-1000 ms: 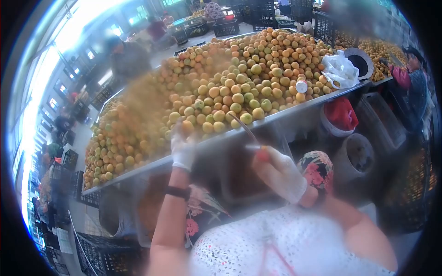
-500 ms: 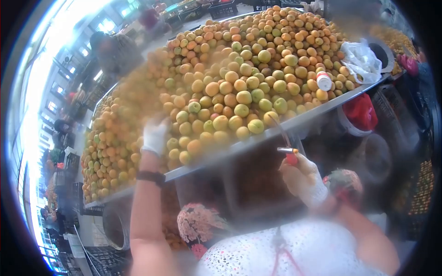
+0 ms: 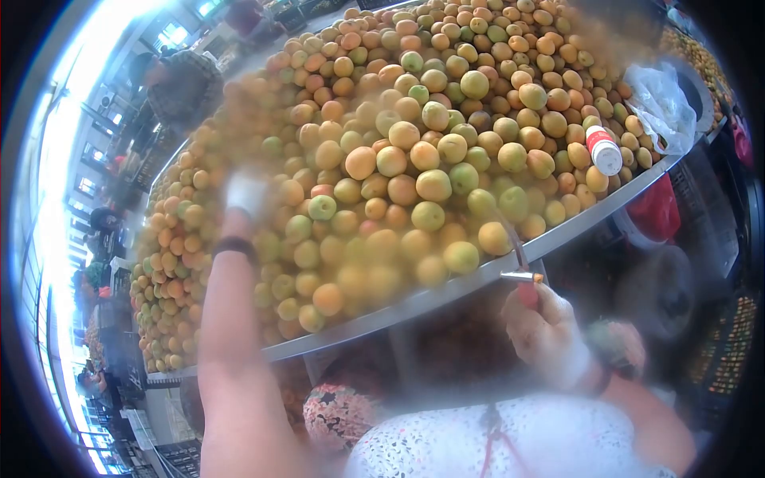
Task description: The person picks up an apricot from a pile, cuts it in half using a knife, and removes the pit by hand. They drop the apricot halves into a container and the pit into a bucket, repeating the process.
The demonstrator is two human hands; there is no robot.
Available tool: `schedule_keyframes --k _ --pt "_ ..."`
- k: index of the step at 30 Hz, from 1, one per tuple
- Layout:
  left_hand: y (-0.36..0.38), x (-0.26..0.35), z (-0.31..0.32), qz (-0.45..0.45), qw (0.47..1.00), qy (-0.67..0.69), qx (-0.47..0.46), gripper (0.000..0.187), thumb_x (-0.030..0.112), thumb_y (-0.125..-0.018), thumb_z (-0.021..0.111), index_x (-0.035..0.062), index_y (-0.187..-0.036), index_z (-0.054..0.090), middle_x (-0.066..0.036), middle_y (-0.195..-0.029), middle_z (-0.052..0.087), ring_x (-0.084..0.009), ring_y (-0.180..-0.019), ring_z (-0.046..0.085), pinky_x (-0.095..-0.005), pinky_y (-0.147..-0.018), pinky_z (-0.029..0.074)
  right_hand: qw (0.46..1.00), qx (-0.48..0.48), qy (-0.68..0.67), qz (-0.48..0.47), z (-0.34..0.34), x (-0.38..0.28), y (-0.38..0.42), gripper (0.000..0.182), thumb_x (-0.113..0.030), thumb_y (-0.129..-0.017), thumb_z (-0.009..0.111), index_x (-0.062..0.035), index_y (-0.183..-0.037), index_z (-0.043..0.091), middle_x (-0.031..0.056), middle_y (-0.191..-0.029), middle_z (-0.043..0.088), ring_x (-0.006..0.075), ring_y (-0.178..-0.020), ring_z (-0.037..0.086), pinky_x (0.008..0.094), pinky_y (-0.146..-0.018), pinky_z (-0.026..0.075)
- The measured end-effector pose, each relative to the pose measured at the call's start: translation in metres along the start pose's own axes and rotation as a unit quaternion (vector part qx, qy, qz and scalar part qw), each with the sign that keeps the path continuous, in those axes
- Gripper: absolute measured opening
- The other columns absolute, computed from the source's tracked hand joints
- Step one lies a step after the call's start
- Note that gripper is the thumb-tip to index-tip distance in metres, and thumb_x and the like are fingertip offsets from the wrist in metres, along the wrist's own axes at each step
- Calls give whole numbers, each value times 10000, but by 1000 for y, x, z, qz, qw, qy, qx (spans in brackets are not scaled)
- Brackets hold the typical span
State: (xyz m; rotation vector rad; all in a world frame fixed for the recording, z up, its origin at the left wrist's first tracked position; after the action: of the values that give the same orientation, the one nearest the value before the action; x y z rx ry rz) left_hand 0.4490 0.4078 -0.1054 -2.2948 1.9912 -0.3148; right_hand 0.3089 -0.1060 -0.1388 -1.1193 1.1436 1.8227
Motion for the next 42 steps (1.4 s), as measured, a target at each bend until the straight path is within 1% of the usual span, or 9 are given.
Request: schedule_keyframes --k 5,8,10,13,19,22,27,32,42 --pt "58 53 -48 -122 751 647 41 343 229 -973 532 -2 -1214 609 -97 -1041 662 -166 -830 619 -282 -701 508 1000 -29 5 -9 9 -9 9 93 -65 -944 548 -25 -1011 598 -30 -723 521 43 -594 451 204 -524 362" --pt "110 102 -58 -39 741 667 64 380 211 -974 513 7 -1292 550 -124 -1080 656 -206 -857 633 -284 -718 516 999 -42 17 -12 15 -14 23 94 -72 -957 544 -30 -1023 596 -37 -729 512 39 -599 432 202 -527 353" --pt "149 149 -76 -38 947 310 79 437 163 -962 501 2 -1367 473 -157 -1157 628 -228 -918 625 -308 -768 514 999 -44 4 -28 17 -10 33 97 -76 -966 542 -32 -1033 596 -37 -730 512 36 -605 423 201 -529 349" --pt "204 217 -56 -35 540 840 -40 539 146 -907 543 -1 -1409 412 -185 -1258 561 -242 -973 597 -371 -836 498 997 -42 -5 -71 25 -3 48 120 -121 -1003 547 -34 -1069 596 -30 -747 526 41 -640 443 204 -557 367" --pt "279 313 -76 -23 432 893 -124 614 5 -813 574 -14 -1401 398 -156 -1221 555 -265 -1067 582 -354 -895 507 966 -70 -28 -246 47 -19 93 215 -209 -1017 576 -27 -1131 572 -29 -787 569 98 -677 520 247 -631 441" --pt "307 329 -94 -93 533 837 -76 594 55 -794 566 16 -1367 416 -136 -1220 545 -252 -1088 580 -338 -886 509 904 -198 -378 16 73 -21 111 246 -210 -1038 531 -13 -1179 575 32 -970 625 95 -866 588 239 -790 501" --pt "324 354 -125 -42 556 827 -74 576 112 -746 563 8 -1300 445 -125 -1131 564 -237 -1009 602 -310 -867 519 905 -93 71 -410 58 -66 157 173 -123 -1042 491 14 -1113 569 124 -838 658 138 -780 670 291 -649 532" --pt "342 376 -155 -10 593 804 -44 578 196 -718 567 -4 -1249 457 -105 -1018 586 -193 -810 626 -268 -652 516 898 -67 212 -379 54 -66 174 249 -121 -967 540 -34 -1200 532 245 -900 676 423 -891 669 439 -693 537" --pt "367 391 -181 73 671 733 86 551 94 -749 496 -8 -1289 462 -73 -1046 544 -132 -829 555 -200 -701 465 891 -39 202 -406 56 -86 224 285 -246 -1018 488 -10 -1176 510 268 -885 651 444 -845 647 460 -681 508"
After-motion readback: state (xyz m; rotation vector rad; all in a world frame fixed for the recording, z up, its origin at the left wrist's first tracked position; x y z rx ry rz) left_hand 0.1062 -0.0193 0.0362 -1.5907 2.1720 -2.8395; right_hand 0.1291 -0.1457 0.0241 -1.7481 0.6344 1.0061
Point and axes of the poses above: each hand's wrist, its own y-axis away from the middle knuckle, its own z-axis out of the palm, x = y × z, the point moved 7 cm from there along -y, towards the middle knuckle
